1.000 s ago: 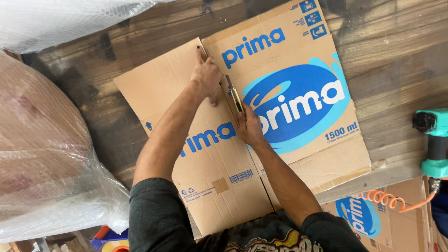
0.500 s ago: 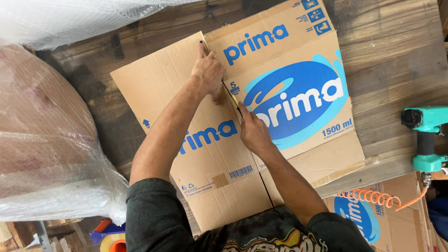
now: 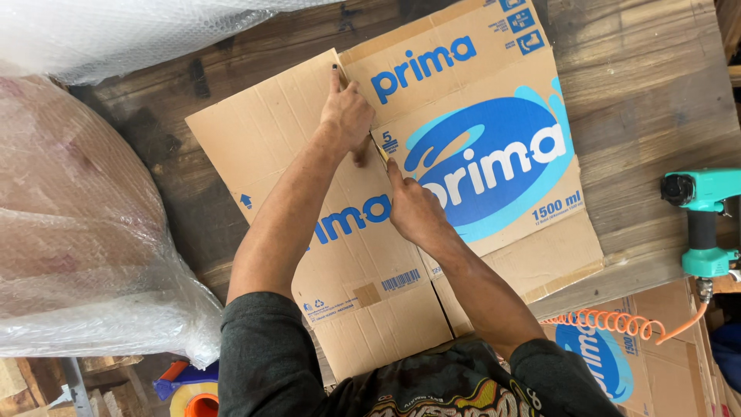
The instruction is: The person cuts a large cardboard box with a utility knife, first along the existing seam and then along straight lines using a metal ruler as a guide. The person handles the cardboard, knife, and ruler throughout the process.
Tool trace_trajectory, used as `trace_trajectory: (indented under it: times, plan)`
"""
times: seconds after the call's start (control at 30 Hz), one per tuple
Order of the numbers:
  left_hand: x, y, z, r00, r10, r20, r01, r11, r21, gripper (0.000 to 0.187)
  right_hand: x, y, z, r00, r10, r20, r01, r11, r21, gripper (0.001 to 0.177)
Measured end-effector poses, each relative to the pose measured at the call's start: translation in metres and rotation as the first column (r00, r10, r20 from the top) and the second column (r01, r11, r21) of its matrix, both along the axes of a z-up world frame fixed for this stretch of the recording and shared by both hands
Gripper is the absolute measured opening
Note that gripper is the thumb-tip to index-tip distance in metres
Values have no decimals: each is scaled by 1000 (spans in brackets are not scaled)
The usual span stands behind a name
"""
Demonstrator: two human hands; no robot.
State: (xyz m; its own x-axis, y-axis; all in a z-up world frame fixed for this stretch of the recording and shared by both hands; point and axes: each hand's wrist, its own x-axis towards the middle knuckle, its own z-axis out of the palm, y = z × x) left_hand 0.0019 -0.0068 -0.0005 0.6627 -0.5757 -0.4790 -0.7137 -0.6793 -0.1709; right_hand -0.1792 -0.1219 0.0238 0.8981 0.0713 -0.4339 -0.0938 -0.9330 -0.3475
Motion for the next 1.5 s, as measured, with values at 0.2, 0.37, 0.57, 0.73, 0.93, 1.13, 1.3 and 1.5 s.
trace_trajectory:
  times: [0.2,0.37,0.57,0.73,0.93,1.13,1.3,1.5]
  plan:
    - [4,-2,-6,1000,5,3,-5,1000,7,25,19,5,1,999,30,26,-29,999,-15,78]
    - [6,-5,-13,1000,18,-20,-19,1000,-7,30,-4,-2,-8,996,82,34,-79,994,-80,77]
    - [7,-13,-21,1000,-6,-16,6,1000,-10,27,11,-3,9,999,41,-6,-41,998,-42,73]
    - [6,-11,-22,1000,7,-6,-7,1000,2,28,16,0,10,998,44,-35,-45,997,-56,74]
    - [8,-12,-25,999,22,-43,-23,1000,-11,25,-8,-11,-8,997,78,-17,-79,991,-110,74]
    - [8,-12,-31,999,13,29,-11,998,-54,26,10,-6,0,995,30,-92,-37,997,-73,77]
    - [5,-7,-26,1000,4,10,-4,1000,-1,27,-5,-6,-21,996,64,64,-58,995,-81,74]
    - [7,-6,-16,998,17,-59,-14,999,50,102,-37,-11,-31,998,31,-62,-36,996,-80,74]
